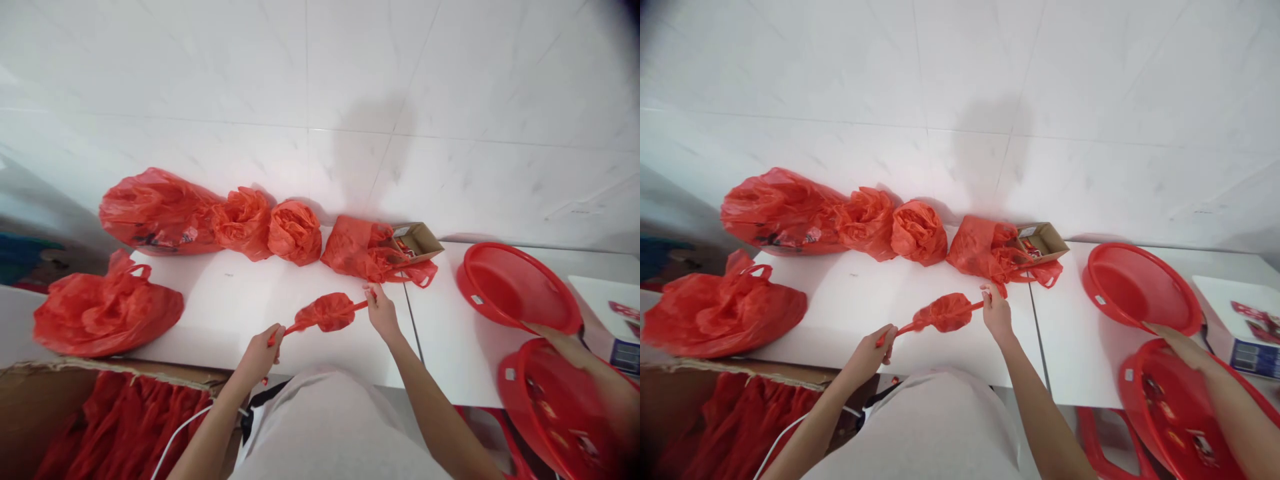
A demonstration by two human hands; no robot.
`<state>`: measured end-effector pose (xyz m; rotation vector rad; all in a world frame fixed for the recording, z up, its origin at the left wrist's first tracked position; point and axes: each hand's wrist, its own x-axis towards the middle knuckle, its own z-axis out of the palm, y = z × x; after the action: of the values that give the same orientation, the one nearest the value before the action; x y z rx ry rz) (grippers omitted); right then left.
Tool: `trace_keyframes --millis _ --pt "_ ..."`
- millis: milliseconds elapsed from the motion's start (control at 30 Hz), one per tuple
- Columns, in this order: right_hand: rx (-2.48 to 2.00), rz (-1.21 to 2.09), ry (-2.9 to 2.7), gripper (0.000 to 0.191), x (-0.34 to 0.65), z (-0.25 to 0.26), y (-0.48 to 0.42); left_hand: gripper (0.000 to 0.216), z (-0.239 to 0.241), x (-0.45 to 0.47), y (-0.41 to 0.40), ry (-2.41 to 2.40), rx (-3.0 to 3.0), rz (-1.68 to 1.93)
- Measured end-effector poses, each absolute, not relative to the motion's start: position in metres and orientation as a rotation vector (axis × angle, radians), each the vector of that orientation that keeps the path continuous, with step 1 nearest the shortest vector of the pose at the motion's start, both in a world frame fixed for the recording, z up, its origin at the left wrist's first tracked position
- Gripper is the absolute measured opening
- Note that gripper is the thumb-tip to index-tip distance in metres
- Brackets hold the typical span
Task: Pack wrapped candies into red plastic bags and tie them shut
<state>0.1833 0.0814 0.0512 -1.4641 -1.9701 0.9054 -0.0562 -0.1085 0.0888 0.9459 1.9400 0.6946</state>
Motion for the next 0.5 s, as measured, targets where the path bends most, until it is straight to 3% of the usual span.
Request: trace_keyframes --millis 500 --pt "-1.474 1.184 -1.785 0.026 0.172 0.000 0.089 0.045 0.101 -0.079 -0.079 1.629 0.672 1.131"
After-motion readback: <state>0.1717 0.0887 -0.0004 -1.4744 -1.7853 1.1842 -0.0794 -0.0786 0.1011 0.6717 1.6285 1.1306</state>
